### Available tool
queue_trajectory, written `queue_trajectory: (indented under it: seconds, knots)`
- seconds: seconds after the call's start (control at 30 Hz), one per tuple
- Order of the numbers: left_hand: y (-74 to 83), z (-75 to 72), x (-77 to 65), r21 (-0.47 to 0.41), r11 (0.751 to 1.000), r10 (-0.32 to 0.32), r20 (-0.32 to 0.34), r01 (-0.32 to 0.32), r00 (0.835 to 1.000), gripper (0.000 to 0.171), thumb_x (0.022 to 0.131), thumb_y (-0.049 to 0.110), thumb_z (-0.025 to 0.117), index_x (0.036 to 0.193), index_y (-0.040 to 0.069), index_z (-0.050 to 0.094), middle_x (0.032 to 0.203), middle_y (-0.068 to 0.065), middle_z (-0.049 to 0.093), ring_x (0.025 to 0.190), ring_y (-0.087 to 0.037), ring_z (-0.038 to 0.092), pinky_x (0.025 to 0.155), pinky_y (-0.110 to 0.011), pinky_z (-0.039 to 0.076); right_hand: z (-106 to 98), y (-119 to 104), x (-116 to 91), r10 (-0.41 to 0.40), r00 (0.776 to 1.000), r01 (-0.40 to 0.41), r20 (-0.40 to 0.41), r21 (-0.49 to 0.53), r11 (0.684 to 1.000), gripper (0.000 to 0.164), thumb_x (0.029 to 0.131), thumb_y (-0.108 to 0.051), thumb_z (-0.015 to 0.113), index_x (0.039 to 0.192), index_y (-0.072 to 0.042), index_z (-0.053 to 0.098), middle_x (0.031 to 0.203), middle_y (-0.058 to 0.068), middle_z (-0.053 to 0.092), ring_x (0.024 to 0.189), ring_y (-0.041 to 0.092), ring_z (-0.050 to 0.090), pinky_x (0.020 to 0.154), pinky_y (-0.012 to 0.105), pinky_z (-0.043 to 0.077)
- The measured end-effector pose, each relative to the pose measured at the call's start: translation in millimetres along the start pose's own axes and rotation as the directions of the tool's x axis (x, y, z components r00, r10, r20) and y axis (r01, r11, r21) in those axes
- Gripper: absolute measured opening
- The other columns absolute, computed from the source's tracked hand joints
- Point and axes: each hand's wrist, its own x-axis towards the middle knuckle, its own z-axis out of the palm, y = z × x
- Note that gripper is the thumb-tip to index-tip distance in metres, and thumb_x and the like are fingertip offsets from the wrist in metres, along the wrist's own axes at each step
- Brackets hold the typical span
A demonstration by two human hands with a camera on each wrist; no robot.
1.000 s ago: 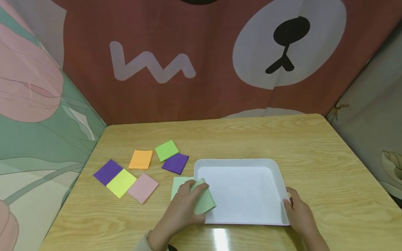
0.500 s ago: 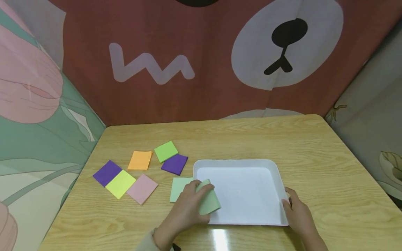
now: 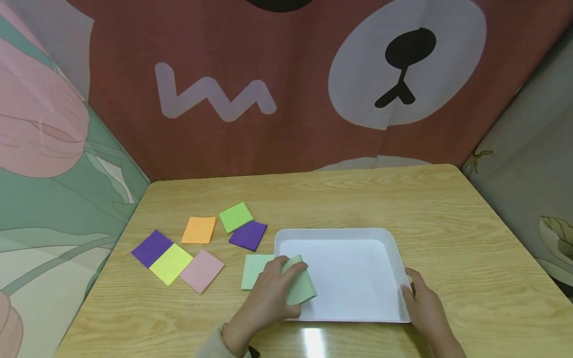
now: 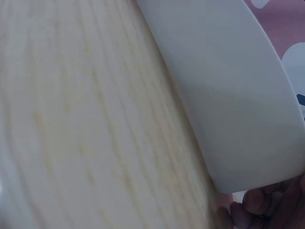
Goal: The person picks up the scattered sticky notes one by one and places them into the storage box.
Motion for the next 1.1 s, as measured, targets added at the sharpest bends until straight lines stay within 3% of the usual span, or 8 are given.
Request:
queue_trajectory:
  seconds: [0.43,0.83,1.1]
  knots:
    - [-0.7,3.9,2.7,0.006,1.0,0.011,0.018,-0.011,1.0,0.075,0.052,0.025,0.074,0.121,0.026,0.045,0.116,-0.016,0.043,0.1,-0.028,0.041,0.069,-0.042,0.042,-0.9,-1.0,0.5,0.003,1.0,-0.003,-0.005,-0.003,1.0,0.038,0.088,-0.006,0.04,0.123,0.005,0.028,0.088,0.03,0.056,0.072,0.032,0.055,0.059,0.048,0.049]
    - [1.3,4.5,4.8,-0.018,1.0,-0.019,0.037,0.02,0.999,0.075,0.052,0.023,0.074,0.121,0.025,0.045,0.117,-0.017,0.042,0.099,-0.029,0.039,0.069,-0.042,0.039,0.8,-1.3,0.5,0.077,0.997,-0.077,0.029,-0.002,0.997,0.039,0.089,-0.006,0.038,0.125,0.005,0.027,0.084,0.024,0.056,0.069,0.027,0.054,0.056,0.043,0.049]
    - [1.4,6.2,5.8,0.026,1.0,-0.005,0.021,0.005,1.0,0.075,0.051,0.026,0.075,0.12,0.026,0.046,0.115,-0.016,0.044,0.099,-0.028,0.042,0.074,-0.043,0.033,-0.9,-3.8,1.8,0.084,0.996,-0.084,0.038,0.0,0.996,0.039,0.089,-0.005,0.038,0.125,0.005,0.026,0.077,0.016,0.053,0.064,0.023,0.051,0.053,0.039,0.047]
